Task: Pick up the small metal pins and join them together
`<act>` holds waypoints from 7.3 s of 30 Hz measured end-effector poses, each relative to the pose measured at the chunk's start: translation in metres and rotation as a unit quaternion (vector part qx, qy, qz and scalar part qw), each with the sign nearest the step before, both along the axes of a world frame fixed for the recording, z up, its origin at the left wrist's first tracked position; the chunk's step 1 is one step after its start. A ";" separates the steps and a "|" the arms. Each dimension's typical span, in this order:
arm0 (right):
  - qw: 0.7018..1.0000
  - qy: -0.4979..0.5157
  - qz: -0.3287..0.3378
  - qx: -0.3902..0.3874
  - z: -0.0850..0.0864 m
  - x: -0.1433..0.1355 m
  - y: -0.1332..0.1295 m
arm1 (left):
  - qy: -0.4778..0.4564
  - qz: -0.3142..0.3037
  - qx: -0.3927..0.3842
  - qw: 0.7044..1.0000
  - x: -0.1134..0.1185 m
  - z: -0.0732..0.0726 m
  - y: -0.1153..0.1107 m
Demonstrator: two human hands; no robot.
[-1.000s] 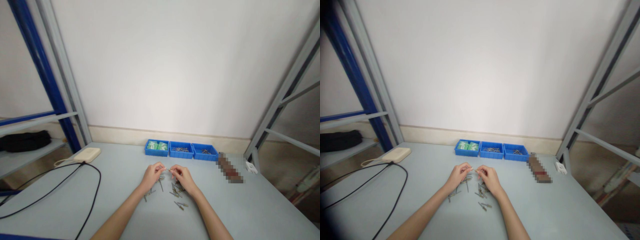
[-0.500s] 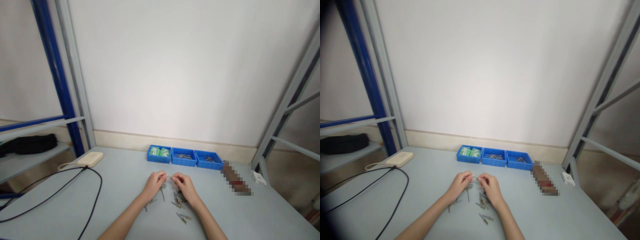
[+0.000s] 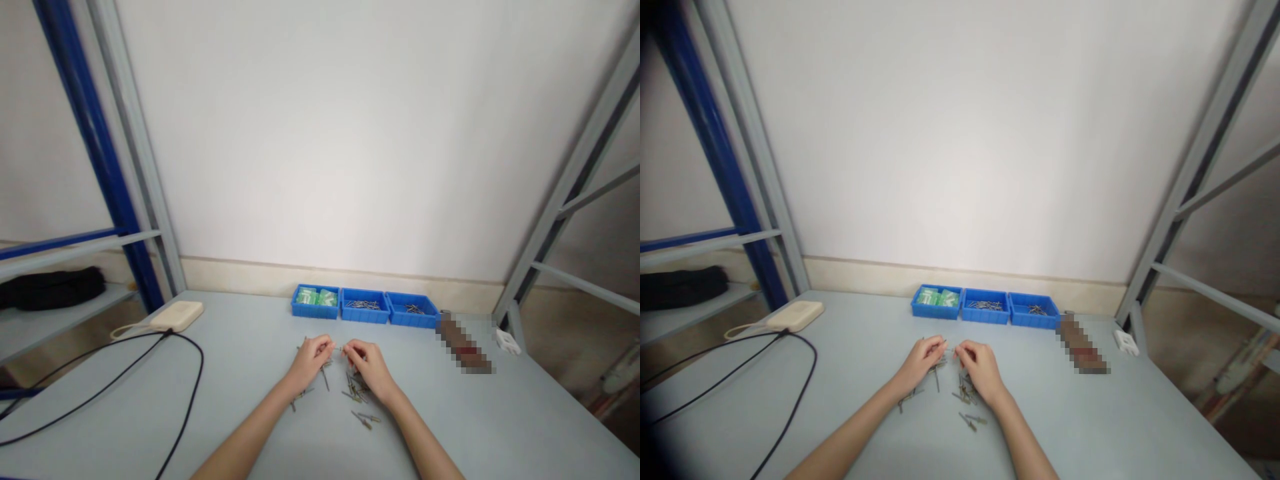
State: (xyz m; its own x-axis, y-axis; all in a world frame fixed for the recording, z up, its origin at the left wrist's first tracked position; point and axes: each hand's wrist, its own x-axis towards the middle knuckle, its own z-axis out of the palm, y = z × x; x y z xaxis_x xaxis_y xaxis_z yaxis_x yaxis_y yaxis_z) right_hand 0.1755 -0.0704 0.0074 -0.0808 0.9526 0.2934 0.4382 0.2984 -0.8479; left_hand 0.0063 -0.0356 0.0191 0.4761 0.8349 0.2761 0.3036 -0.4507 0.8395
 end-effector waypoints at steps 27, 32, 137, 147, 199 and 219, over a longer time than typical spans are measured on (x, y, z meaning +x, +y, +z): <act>0.962 -0.166 -0.214 0.018 0.044 0.104 0.037 | -0.075 0.038 -0.030 0.996 -0.007 -0.007 0.016; 0.818 -0.424 -0.389 -0.002 0.058 0.158 0.039 | -0.043 0.022 -0.020 0.999 -0.004 -0.013 0.015; 0.995 0.046 0.046 -0.072 0.012 0.005 -0.016 | -0.028 -0.025 -0.058 0.998 0.001 0.002 -0.004; 0.994 0.038 0.060 -0.079 0.006 0.009 -0.015 | -0.012 -0.022 -0.051 0.998 0.000 0.005 -0.005; 0.925 -0.355 -0.113 -0.078 0.002 0.039 -0.035 | 0.011 -0.013 -0.040 0.999 0.000 0.000 0.001; 0.971 -0.229 -0.020 0.062 0.011 0.016 -0.011 | 0.039 -0.047 -0.027 0.998 0.005 -0.010 0.001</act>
State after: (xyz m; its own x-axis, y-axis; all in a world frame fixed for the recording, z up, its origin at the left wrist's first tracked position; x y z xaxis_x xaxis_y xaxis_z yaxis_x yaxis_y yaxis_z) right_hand 0.1915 -0.0817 0.0186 -0.1946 0.9171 0.3478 0.7743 0.3613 -0.5195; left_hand 0.0108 -0.0344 0.0092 0.5711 0.7983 0.1914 0.3270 -0.4351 0.8389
